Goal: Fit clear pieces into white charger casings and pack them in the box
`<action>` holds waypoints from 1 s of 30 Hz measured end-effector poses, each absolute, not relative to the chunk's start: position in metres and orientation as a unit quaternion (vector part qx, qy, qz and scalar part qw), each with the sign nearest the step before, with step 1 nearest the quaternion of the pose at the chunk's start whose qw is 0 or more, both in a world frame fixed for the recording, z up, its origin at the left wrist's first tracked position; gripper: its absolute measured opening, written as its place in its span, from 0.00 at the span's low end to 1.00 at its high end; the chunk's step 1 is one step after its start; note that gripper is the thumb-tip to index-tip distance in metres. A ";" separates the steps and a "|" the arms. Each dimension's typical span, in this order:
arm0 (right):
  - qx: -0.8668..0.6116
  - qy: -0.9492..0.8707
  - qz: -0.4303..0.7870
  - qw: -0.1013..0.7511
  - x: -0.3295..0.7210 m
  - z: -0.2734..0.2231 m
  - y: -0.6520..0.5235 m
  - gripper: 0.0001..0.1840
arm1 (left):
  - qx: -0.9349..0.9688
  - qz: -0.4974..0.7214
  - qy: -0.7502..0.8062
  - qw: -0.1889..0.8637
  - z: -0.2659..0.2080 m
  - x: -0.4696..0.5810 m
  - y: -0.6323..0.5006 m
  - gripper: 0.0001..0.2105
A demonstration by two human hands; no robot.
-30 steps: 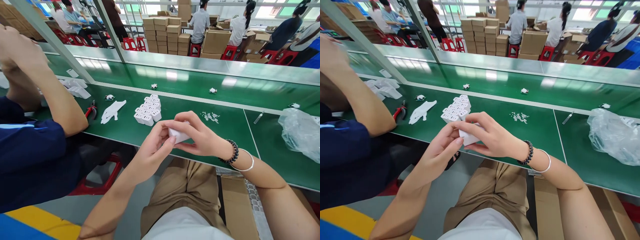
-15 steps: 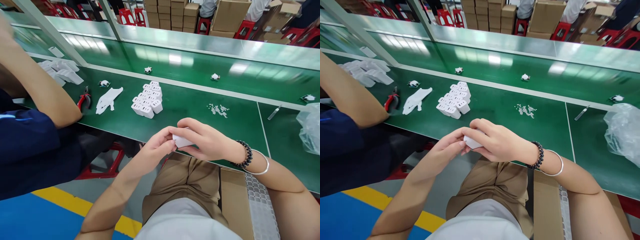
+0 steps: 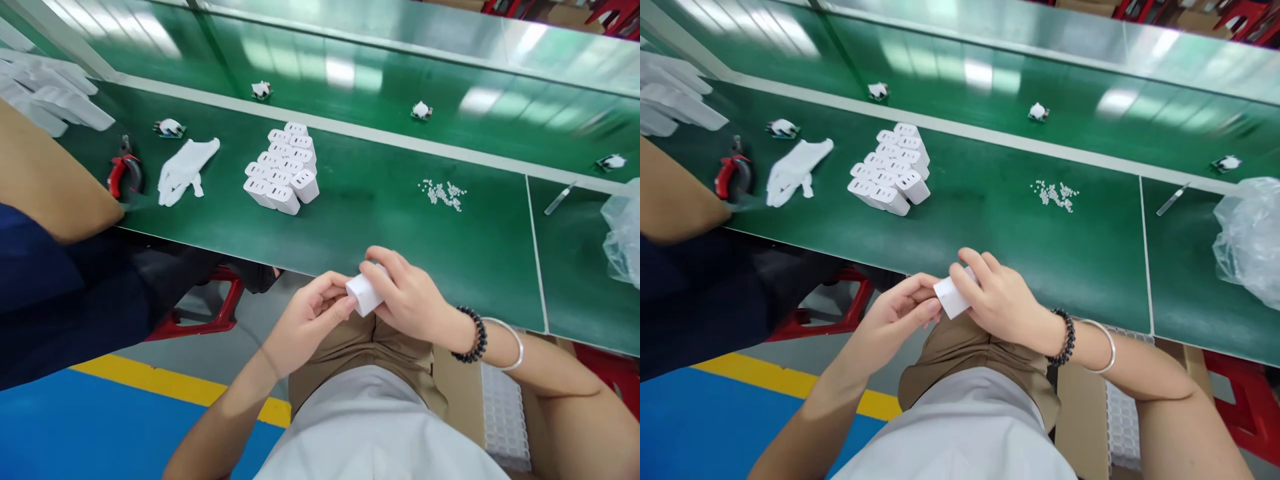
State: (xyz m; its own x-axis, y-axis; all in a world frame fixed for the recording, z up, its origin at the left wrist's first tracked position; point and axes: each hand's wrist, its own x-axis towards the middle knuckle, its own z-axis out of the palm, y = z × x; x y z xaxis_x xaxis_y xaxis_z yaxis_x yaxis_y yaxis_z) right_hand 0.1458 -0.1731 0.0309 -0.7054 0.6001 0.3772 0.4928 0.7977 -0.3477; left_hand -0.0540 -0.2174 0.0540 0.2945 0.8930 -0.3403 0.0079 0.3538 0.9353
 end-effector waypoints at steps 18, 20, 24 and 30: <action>-0.467 -0.549 0.541 0.434 0.084 -0.126 -0.222 0.12 | 0.358 0.420 0.568 0.610 -0.074 -0.013 -0.233 0.31; -0.473 -0.523 0.553 0.444 0.083 -0.125 -0.222 0.15 | 0.356 0.421 0.572 0.607 -0.071 -0.014 -0.228 0.30; -0.496 -0.495 0.555 0.449 0.078 -0.120 -0.224 0.18 | 0.396 0.379 0.592 0.592 -0.064 -0.015 -0.225 0.28; -0.529 -0.463 0.561 0.438 0.073 -0.118 -0.229 0.23 | 0.454 0.307 0.614 0.569 -0.059 -0.018 -0.223 0.21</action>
State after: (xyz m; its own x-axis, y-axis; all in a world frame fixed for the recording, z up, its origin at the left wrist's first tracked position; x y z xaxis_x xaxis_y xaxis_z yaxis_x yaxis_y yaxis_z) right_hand 0.0729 -0.2291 -0.1180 -0.0573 0.9806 -0.1877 -0.0020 -0.1881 -0.9821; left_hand -0.0185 -0.2230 -0.0589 0.0583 0.9055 -0.4203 0.2082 0.4007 0.8922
